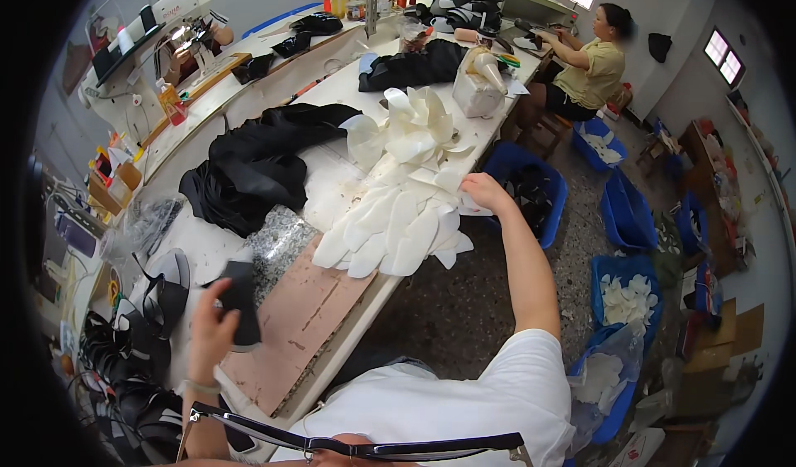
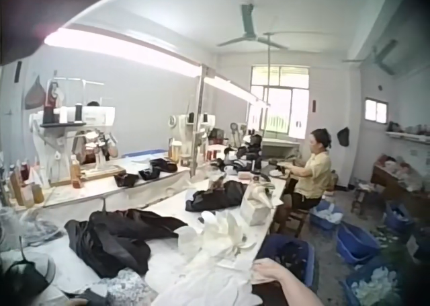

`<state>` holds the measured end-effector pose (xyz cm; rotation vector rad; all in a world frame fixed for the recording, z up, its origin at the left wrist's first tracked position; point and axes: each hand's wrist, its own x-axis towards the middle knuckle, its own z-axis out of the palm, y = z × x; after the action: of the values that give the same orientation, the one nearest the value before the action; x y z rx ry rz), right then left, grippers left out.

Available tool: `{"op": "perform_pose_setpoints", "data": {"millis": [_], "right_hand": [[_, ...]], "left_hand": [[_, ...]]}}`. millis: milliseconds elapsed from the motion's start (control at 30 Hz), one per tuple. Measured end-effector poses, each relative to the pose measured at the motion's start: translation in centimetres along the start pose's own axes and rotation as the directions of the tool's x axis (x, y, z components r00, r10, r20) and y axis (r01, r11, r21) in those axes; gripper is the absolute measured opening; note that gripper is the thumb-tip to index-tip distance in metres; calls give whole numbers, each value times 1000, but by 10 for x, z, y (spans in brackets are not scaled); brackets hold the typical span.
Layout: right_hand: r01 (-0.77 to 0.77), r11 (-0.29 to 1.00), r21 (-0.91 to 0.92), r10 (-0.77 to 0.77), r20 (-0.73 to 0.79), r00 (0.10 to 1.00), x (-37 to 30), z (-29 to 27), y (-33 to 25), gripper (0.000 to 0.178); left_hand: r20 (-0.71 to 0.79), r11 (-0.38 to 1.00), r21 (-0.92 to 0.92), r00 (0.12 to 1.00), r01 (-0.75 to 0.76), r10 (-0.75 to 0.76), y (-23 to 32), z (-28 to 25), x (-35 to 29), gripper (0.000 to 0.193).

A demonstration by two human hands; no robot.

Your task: The person fits and adheres white lining pieces onto black shoe components by hand, pressing and smoothing them together before picking up a hammer.

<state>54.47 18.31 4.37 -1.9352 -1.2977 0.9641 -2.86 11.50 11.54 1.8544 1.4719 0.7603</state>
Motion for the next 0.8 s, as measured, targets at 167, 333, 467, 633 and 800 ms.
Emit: {"op": "perform_pose_setpoints", "data": {"millis": [167,333,467,633,800], "right_hand": [[205,962,-182,-225,-93,970,-12,8,-8,25],[218,748,-626,-389,-148,909,-50,59,-11,22],[299,504,-810,-505,4,863,-50,89,0,19],[341,455,-823,-545,45,837,-51,90,-3,18],[46,997,57,-21,-378,925,-24,0,32,25]], "left_hand": [[52,966,250,997,-63,52,29,36,-11,50],[-152,796,401,823,-454,547,96,92,6,39],[130,619,144,635,-772,761,112,205,64,39],[163,455,406,553,-792,817,82,300,127,44],[434,575,258,625,-776,649,86,316,143,45]]}}
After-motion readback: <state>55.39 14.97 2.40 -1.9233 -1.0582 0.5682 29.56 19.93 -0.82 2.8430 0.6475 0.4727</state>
